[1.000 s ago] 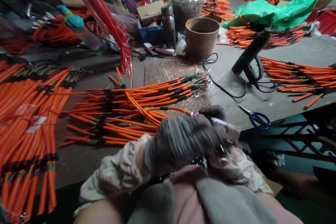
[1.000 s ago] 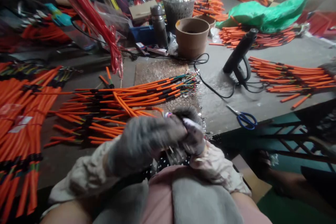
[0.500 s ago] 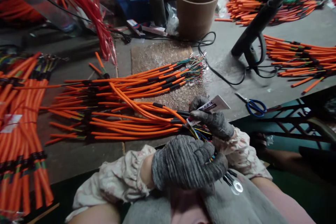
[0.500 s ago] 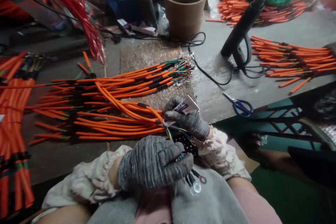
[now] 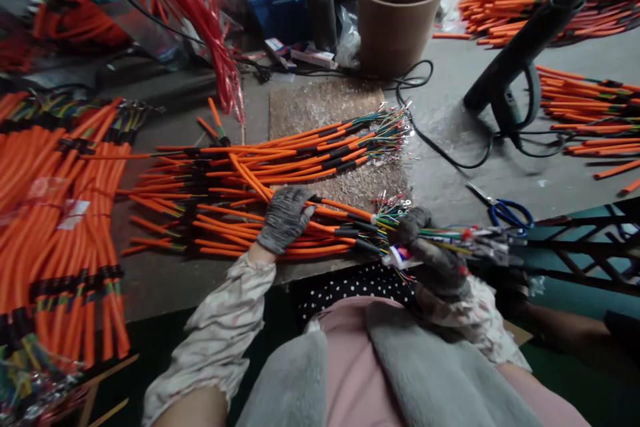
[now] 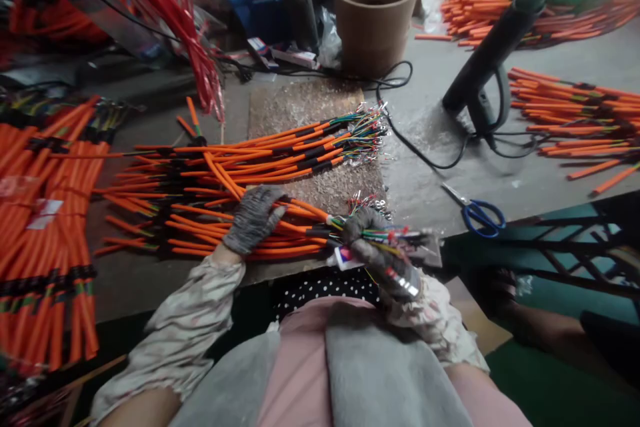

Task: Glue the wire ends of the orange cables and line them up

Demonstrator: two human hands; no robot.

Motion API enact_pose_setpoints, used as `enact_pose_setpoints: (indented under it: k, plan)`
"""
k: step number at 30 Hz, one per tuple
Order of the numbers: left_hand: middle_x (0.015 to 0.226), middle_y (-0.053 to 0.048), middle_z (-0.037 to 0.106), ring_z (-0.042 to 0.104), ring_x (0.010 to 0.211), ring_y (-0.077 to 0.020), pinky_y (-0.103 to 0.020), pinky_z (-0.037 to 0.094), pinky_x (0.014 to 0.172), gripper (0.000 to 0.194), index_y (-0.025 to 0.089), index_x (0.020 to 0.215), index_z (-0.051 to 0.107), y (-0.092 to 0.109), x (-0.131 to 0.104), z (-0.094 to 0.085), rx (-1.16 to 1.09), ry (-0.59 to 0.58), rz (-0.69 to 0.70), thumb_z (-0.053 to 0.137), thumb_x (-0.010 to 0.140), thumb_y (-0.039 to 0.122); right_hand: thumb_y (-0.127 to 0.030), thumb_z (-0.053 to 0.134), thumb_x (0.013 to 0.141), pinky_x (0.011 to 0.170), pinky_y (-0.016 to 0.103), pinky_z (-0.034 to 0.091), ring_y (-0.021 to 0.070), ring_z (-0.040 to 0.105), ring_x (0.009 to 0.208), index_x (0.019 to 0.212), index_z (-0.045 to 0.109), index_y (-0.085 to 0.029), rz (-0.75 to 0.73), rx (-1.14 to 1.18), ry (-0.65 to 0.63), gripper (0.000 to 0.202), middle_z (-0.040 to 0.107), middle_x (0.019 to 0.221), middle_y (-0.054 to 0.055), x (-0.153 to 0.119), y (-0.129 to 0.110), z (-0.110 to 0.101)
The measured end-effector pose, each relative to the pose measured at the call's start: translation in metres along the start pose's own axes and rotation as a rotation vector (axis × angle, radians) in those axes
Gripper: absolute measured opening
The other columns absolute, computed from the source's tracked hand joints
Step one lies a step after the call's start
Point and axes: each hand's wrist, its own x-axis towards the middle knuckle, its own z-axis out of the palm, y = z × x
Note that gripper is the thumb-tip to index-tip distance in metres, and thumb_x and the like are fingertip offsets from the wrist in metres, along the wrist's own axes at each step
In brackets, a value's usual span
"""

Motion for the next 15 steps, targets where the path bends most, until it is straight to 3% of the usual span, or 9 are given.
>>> enact_pose_setpoints:
  k: [2, 5, 10, 13, 15]
  plan:
    - [0.118, -0.015, 0.076, 0.071, 0.117, -0.031, -0.051, 0.054, 0.111, 0.022, 0.018, 0.112, 0.072, -0.007, 0.01, 0.008, -0.019, -0.116, 0.054, 0.056, 0.097, 0.022, -0.05, 0.069, 0.089, 0.048, 0.03, 0.05, 0.0166, 0.057, 0.05, 0.086, 0.061, -0.025, 0.065, 0.249, 0.013, 0.026, 0.058, 0.066, -0.002, 0.011, -0.001, 0.001]
    - [0.114, -0.015, 0.077, 0.074, 0.112, -0.0294, -0.045, 0.059, 0.103, 0.021, 0.017, 0.112, 0.07, 0.008, 0.021, 0.012, -0.06, -0.18, 0.178, 0.056, 0.095, 0.019, -0.04, 0.076, 0.077, 0.047, 0.026, 0.042, 0.0126, 0.047, 0.047, 0.079, 0.061, -0.023, 0.137, 0.545, 0.068, 0.023, 0.052, 0.061, -0.004, 0.024, -0.005, -0.002]
    - [0.095, -0.011, 0.075, 0.074, 0.081, -0.0248, -0.035, 0.058, 0.072, 0.031, 0.015, 0.122, 0.059, 0.072, 0.033, 0.006, -0.202, -0.079, 0.332, 0.055, 0.095, 0.029, -0.036, 0.07, 0.075, 0.047, 0.027, 0.04, 0.0134, 0.043, 0.045, 0.077, 0.062, -0.023, 0.209, 0.557, 0.059, 0.015, 0.049, 0.055, -0.004, 0.025, -0.008, -0.011]
    - [0.099, -0.01, 0.075, 0.072, 0.073, -0.0235, -0.035, 0.055, 0.066, 0.047, 0.015, 0.138, 0.049, 0.117, 0.042, -0.003, -0.315, -0.018, 0.393, 0.056, 0.094, 0.031, -0.037, 0.068, 0.073, 0.048, 0.03, 0.043, 0.0148, 0.047, 0.047, 0.077, 0.059, -0.023, 0.192, 0.49, 0.115, 0.017, 0.054, 0.062, -0.002, 0.021, -0.003, -0.012]
    - [0.101, -0.01, 0.075, 0.073, 0.076, -0.024, -0.036, 0.057, 0.068, 0.057, 0.015, 0.145, 0.043, 0.132, 0.046, -0.008, -0.394, -0.012, 0.439, 0.056, 0.092, 0.03, -0.038, 0.067, 0.075, 0.048, 0.032, 0.046, 0.0165, 0.052, 0.051, 0.077, 0.058, -0.024, 0.165, 0.447, 0.149, 0.017, 0.058, 0.069, 0.0, 0.019, 0.0, -0.012]
